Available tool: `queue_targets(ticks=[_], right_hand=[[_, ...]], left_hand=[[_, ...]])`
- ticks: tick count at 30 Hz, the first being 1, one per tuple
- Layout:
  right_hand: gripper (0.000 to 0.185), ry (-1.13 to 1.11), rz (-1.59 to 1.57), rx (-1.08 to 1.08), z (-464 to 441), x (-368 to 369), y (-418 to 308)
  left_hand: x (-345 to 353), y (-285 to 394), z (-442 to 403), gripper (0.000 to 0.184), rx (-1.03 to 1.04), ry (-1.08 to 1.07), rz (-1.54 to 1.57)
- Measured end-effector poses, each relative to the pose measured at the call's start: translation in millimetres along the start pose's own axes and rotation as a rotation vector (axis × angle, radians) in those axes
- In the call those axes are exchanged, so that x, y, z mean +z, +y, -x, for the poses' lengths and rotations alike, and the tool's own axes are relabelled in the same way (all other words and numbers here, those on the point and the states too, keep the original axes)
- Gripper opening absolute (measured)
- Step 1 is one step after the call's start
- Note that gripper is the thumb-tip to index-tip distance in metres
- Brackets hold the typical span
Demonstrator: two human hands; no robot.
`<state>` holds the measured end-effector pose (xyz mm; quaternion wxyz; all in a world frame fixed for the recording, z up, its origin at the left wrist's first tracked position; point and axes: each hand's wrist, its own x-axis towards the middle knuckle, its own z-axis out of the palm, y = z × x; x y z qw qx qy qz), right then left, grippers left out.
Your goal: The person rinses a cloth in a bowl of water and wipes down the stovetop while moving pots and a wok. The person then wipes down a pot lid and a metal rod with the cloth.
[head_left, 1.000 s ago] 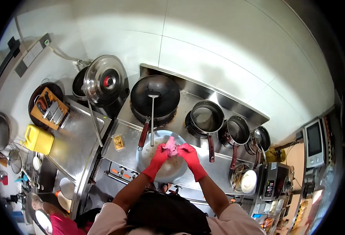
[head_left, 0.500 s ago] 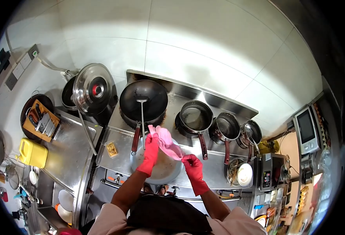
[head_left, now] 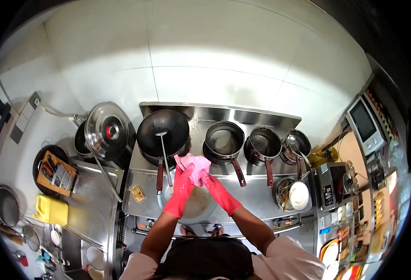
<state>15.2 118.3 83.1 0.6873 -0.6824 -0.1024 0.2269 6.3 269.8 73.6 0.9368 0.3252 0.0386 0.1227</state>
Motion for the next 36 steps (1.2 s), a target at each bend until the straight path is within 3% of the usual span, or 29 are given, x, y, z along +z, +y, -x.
queue_targets(ticks=[3,5,6,9,12,14,15,17,18,19,21,24,27,28,31,32,33,36], right_hand=[[0.058,0.032,-0.472,0.052,-8.9,11.5,18.9],[0.054,0.072,-0.697,0.166,-7.9,7.7,31.3],[0.045,0.065,-0.780,0.084,-11.3,5.7,46.8],[0.039,0.160,-0.638,0.156,2.5,-7.6,68.2],[0.034,0.302,-0.723,0.113,-1.1,-19.3,98.0],[0.036,0.305,-0.802,0.063,2.0,-20.1,92.7],[0.039,0.269,-0.660,0.139,7.9,-16.9,88.7],[0.045,0.194,-0.369,0.287,16.8,-10.6,85.4],[0.050,-0.011,-0.512,0.323,8.4,-0.2,120.2],[0.048,-0.047,-0.529,0.102,20.6,6.5,106.2],[0.049,-0.066,-1.261,0.585,34.2,5.1,56.1],[0.054,-0.229,-1.451,0.354,18.9,-11.9,87.0],[0.051,-0.210,-1.398,0.112,13.5,-45.3,84.6],[0.050,-0.204,-1.378,0.033,8.8,-54.3,81.4],[0.046,-0.161,-0.809,0.030,3.4,-65.9,69.4],[0.043,-0.265,-0.577,0.033,-0.2,-63.7,59.0],[0.043,-0.238,-0.212,-0.114,16.1,-59.3,42.4],[0.044,0.227,0.504,-0.856,31.0,-10.3,55.8]], left_hand=[[-37.4,-45.0,13.3,0.043,-0.231,0.020,0.277],[2.8,-39.0,43.9,0.042,-0.240,0.057,0.380],[18.4,-36.9,55.2,0.041,-0.244,0.077,0.428],[-45.5,-62.4,60.3,0.046,-0.296,0.262,0.214],[-143.0,-76.4,41.6,0.043,0.043,-0.006,-0.907],[-89.2,-53.2,38.7,0.043,0.060,0.275,-0.565],[-55.1,-46.4,34.4,0.043,0.089,0.334,-0.474],[-3.1,-47.8,24.2,0.042,0.185,0.237,-0.436],[16.1,-53.2,19.6,0.043,0.261,0.148,-0.444],[12.4,-60.9,9.4,0.046,0.230,0.007,-0.274],[11.2,-73.5,6.0,0.051,-0.010,-0.046,0.211],[16.6,-80.5,31.7,0.054,-0.192,-0.102,0.377],[20.8,-82.6,74.9,0.054,-0.293,-0.120,0.136],[-3.3,-84.9,83.3,0.053,-0.257,-0.101,-0.125],[-62.7,-84.0,86.2,0.052,-0.144,0.011,-0.231],[-52.9,-80.1,80.2,0.053,-0.179,0.155,-0.033],[-32.9,-72.0,71.5,0.056,-0.239,0.247,-0.027],[-21.9,-72.3,40.0,0.066,-0.153,0.057,-0.050]])
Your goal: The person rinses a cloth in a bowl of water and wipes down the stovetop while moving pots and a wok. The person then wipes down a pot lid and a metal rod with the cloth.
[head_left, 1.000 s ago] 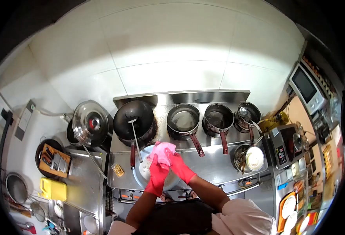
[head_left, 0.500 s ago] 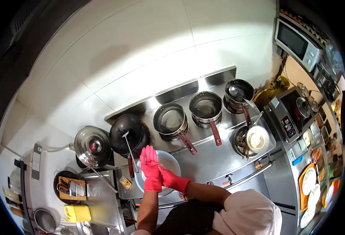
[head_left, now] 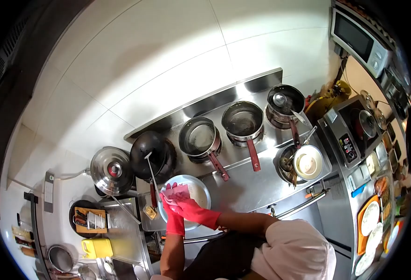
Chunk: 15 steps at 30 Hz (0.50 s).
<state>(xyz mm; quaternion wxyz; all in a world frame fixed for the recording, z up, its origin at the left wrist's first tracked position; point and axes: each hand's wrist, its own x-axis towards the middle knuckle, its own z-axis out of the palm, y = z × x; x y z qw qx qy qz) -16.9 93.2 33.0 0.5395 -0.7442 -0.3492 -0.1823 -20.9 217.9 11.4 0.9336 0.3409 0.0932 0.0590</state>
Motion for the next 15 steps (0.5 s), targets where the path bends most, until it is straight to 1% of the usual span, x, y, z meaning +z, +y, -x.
queue_targets(ticks=[1,3,4,5,6,7,8,9,11,12,13,15], right_hand=[[0.046,-0.211,-0.370,0.382,4.5,-17.8,-17.7],[0.048,-0.415,-0.507,0.489,-3.1,-48.8,-30.5],[0.048,-0.431,-0.523,0.523,1.4,-47.1,-27.3],[0.047,-0.397,-0.549,0.556,4.2,-41.6,-25.1],[0.047,-0.362,-0.574,0.589,7.5,-35.5,-22.1],[0.046,-0.219,-0.623,0.587,11.8,-14.4,-4.4],[0.047,-0.079,-0.666,0.573,16.1,6.8,13.5],[0.045,-0.085,-0.695,0.639,21.8,21.9,34.5],[0.044,0.020,-0.673,0.717,16.4,14.0,48.0],[0.047,0.003,-0.677,0.699,25.0,29.7,81.3],[0.052,-0.044,-0.751,0.875,27.5,32.3,108.1],[0.055,-0.031,-0.871,0.989,2.2,-25.6,99.5]], left_hand=[[-11.2,0.6,-5.0,0.065,-0.004,-0.040,0.019],[-34.4,3.7,-13.5,0.066,-0.009,-0.111,0.052],[-19.7,2.7,-7.7,0.065,0.007,0.034,0.017],[-5.1,-1.9,-2.2,0.069,0.015,0.109,-0.010],[-20.3,-9.9,-4.0,0.070,0.025,0.190,-0.046],[-34.2,-19.1,-13.2,0.070,0.032,0.259,-0.080],[-9.1,-24.6,-2.5,0.070,-0.013,0.284,-0.109],[9.5,-20.8,4.7,0.072,-0.169,0.197,-0.223],[41.7,-27.6,25.7,0.070,-0.273,0.026,-0.371],[60.4,-33.6,29.9,0.073,-0.204,0.020,-0.560],[83.8,-23.4,40.7,0.075,-0.374,0.089,-0.561],[69.3,-10.5,34.5,0.073,-0.377,0.032,-0.369]])
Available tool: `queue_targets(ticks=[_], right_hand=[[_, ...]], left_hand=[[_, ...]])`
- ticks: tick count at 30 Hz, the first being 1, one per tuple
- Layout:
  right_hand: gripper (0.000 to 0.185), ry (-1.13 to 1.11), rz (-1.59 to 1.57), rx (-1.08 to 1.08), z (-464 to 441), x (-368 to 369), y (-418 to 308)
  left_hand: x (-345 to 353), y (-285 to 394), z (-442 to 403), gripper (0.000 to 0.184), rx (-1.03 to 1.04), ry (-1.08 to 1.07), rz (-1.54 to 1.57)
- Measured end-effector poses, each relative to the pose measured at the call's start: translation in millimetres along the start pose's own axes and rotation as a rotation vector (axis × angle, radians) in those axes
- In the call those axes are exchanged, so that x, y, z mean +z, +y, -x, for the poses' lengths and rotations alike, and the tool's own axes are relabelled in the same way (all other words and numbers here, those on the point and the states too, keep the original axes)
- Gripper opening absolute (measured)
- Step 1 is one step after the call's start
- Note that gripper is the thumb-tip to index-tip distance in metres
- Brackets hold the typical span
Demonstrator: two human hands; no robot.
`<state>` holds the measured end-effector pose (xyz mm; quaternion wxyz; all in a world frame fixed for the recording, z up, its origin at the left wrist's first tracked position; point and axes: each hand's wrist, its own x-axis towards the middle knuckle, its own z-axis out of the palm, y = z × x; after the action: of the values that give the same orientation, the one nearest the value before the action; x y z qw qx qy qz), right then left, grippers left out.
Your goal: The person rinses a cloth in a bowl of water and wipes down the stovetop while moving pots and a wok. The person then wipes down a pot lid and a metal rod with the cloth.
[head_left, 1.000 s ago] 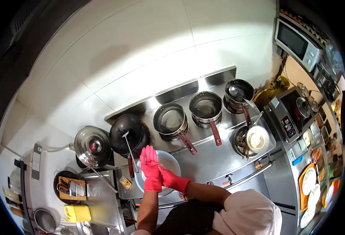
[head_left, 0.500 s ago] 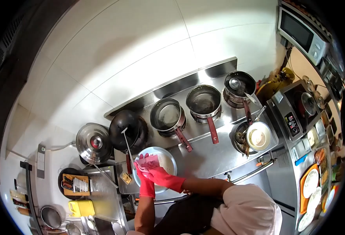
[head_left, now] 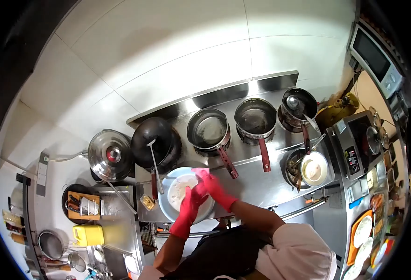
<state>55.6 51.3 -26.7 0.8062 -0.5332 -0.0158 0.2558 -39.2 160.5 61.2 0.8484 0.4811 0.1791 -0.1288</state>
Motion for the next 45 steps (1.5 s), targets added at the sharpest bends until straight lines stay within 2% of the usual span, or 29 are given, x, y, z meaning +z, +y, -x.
queue_targets(ticks=[2,3,4,6,7,8,10,12,13,14,16,17,18,21,23,24,26,28,30,32,33,34,35,38,40,42,43,44,45], right_hand=[[0.058,-0.032,-0.271,-0.035,36.4,-22.8,-32.5],[0.059,-0.042,-0.384,-0.049,49.3,-33.7,-50.8],[0.066,-0.022,-0.248,-0.079,59.5,-39.9,-67.8],[0.064,0.102,-0.354,0.010,69.5,-59.1,-79.7],[0.061,0.198,-0.141,-0.024,78.9,-67.7,-82.0],[0.058,0.287,0.073,-0.055,92.1,-74.1,-80.9],[0.048,0.415,0.867,-0.043,118.5,-72.4,-106.2],[0.048,0.400,0.113,-0.063,118.9,-87.3,-96.5],[0.047,0.420,-0.247,-0.043,117.5,-96.9,-91.3],[0.045,0.440,-0.397,-0.026,112.0,-118.4,-77.8],[0.045,0.588,0.729,-0.061,116.7,-106.0,-115.2],[0.045,0.622,0.472,-0.131,104.2,-115.3,-113.5],[0.045,0.581,0.052,-0.239,89.9,-121.5,-111.0],[0.043,0.508,0.324,-0.325,46.9,-125.2,-148.1],[0.042,0.512,0.237,-0.338,1.3,-126.0,-178.8],[0.042,0.481,0.030,-0.337,-26.0,-129.3,-192.0],[0.043,0.467,-0.052,-0.329,-85.8,-150.8,-210.6],[0.044,0.415,0.028,-0.459,-128.0,-135.7,-247.4],[0.044,0.523,0.288,-0.427,-205.3,-178.3,-245.2],[0.051,0.719,0.813,-0.551,-243.2,-163.5,-262.4],[0.049,0.744,1.036,-0.489,-284.4,-195.1,-248.6],[0.048,0.762,1.311,-0.340,-301.4,-201.7,-244.4],[0.047,0.847,1.324,-0.171,-319.3,-199.0,-233.5],[0.038,0.704,1.531,0.048,-372.9,-221.8,-176.0],[0.033,0.623,1.709,0.058,-391.8,-229.1,-123.0],[0.034,0.681,1.548,-0.121,-415.7,-230.0,-79.4],[0.034,0.707,1.464,-0.202,-424.3,-224.3,-62.7],[0.034,0.683,1.523,-0.327,-441.0,-214.3,-46.4],[0.038,0.596,1.559,-0.243,-451.2,-187.3,-44.1]], left_hand=[[-41.3,-15.3,-32.3,0.065,0.044,0.054,-0.002],[-53.2,-30.0,-63.4,0.057,0.031,0.208,-0.061],[-38.5,-27.1,-75.4,0.047,0.011,0.198,-0.109],[-30.4,-53.7,-122.1,0.042,-0.085,0.121,-0.083],[-11.4,-52.3,-127.2,0.045,-0.062,-0.008,-0.091],[-6.6,-74.3,-155.6,0.046,-0.108,-0.008,-0.027],[22.1,-76.4,-173.5,0.047,-0.201,-0.060,-0.054],[48.6,-79.5,-184.0,0.050,-0.190,-0.065,-0.053],[57.2,-72.6,-178.8,0.048,-0.088,-0.039,-0.125],[66.1,-73.8,-184.2,0.036,-0.082,0.081,-0.105],[71.7,-65.9,-189.5,0.029,-0.102,0.173,0.035],[70.6,-58.8,-189.8,0.028,-0.099,0.167,0.029],[69.0,-46.7,-181.1,0.026,-0.101,0.165,0.021],[52.8,-13.6,-157.5,0.024,-0.094,0.137,-0.029],[39.9,12.8,-133.5,0.022,-0.069,0.146,-0.130],[32.3,29.8,-119.5,0.020,-0.042,0.169,-0.212],[10.3,51.4,-101.6,0.017,0.005,0.183,-0.221],[-14.3,74.5,-84.2,0.016,0.039,0.229,-0.266],[-31.3,103.0,-61.7,0.017,0.030,0.304,-0.342],[-34.2,134.8,-38.8,0.019,-0.046,0.445,-0.439],[-48.8,137.1,-32.1,0.020,-0.033,0.453,-0.410],[-49.8,149.1,-24.5,0.020,-0.076,0.531,-0.477],[-54.1,153.8,-18.5,0.020,-0.057,0.560,-0.458],[-71.6,158.4,-6.2,0.019,-0.018,0.591,-0.420],[-77.5,163.2,-1.5,0.016,-0.031,0.638,-0.394],[-86.2,163.8,0.1,0.014,-0.017,0.624,-0.299],[-93.0,166.1,0.5,0.016,-0.089,0.636,-0.343],[-98.5,166.6,0.0,0.016,-0.087,0.633,-0.312],[-102.9,164.9,-0.4,0.016,-0.088,0.626,-0.281]])
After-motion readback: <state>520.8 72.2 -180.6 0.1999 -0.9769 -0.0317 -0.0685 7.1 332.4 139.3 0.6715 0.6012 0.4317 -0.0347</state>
